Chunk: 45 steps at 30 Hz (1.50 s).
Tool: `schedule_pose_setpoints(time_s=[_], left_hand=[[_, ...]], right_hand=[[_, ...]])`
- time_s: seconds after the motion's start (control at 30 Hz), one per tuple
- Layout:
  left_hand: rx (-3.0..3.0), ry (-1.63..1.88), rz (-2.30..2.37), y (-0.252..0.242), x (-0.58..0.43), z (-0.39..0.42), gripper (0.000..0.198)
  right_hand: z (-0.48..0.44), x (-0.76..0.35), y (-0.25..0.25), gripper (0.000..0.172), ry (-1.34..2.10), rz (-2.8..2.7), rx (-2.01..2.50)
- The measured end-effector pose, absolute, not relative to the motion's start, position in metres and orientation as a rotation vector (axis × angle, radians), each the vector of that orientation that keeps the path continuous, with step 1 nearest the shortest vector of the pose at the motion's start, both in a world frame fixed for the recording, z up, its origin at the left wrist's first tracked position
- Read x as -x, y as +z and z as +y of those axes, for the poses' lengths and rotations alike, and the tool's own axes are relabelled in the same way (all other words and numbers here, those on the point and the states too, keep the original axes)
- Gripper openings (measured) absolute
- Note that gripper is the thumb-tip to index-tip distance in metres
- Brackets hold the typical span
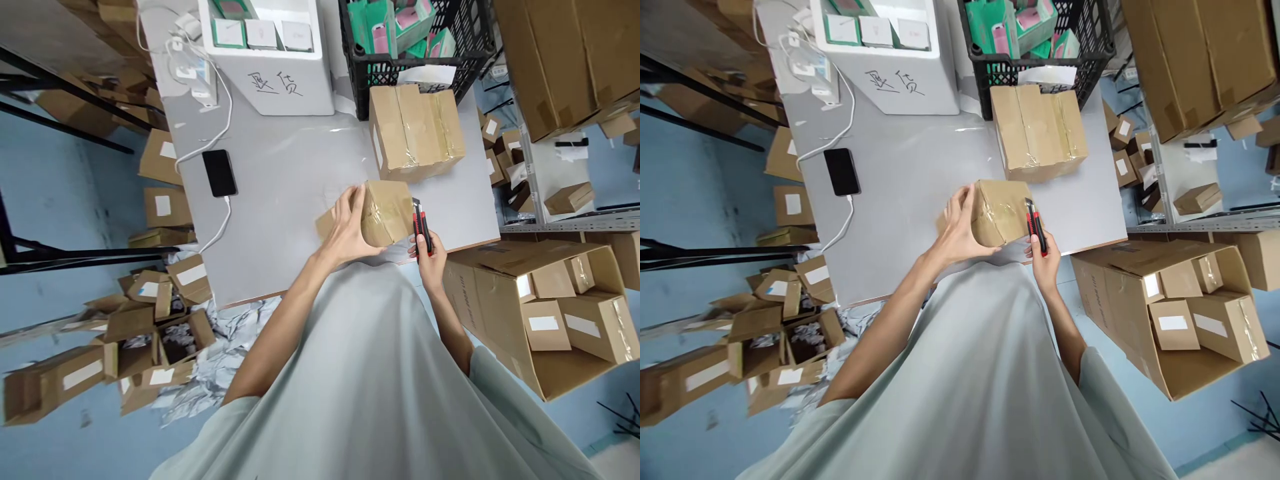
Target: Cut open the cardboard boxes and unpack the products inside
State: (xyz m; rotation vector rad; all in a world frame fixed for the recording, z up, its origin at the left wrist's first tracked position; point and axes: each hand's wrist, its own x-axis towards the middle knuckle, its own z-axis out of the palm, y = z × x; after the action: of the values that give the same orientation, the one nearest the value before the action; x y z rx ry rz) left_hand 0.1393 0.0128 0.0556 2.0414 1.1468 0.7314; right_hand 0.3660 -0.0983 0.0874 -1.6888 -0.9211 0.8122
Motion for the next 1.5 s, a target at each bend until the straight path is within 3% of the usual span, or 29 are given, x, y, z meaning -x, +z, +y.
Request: schedule_pose_setpoints(time_s=[0.23,0.3,0.37,0.47,0.53,0.6,1.03,1.5], left_hand=[[-1.828,0.748,1.156,0.002,-0.115,-0.017,0.180],[-1.738,0.768,1.181,-0.004,-0.109,-0.016,0.174],[-1.630,0.817,1.205,-0.001,-0.108,-0.008,0.147],[-1.468,0.903,1.243,0.010,-0.111,0.012,0.086],[-1.390,0.942,1.283,0.016,-0.113,0.024,0.064],[-1.340,0.964,1.300,0.018,-0.113,0.032,0.054],[-1.270,1.004,1.228,0.017,-0.108,0.032,0.067],[-1.250,1.021,1.229,0.011,-0.110,0.033,0.052]], right_hand=[[-0.095,-0.348,0.077,0.051,0.911,-1.097,1.667],[-0.095,-0.345,0.073,0.052,0.950,-1.171,1.683],[-0.095,-0.342,0.074,0.053,0.942,-1.244,1.727],[-0.094,-0.339,0.085,0.053,0.934,-1.397,1.791],[-0.095,-0.335,0.095,0.053,0.934,-1.530,1.812],[-0.096,-0.331,0.103,0.053,0.905,-1.660,1.823],[-0.103,-0.302,0.128,0.057,0.730,-2.130,2.004],[-0.092,-0.252,0.155,0.063,0.644,-2.317,2.438]])
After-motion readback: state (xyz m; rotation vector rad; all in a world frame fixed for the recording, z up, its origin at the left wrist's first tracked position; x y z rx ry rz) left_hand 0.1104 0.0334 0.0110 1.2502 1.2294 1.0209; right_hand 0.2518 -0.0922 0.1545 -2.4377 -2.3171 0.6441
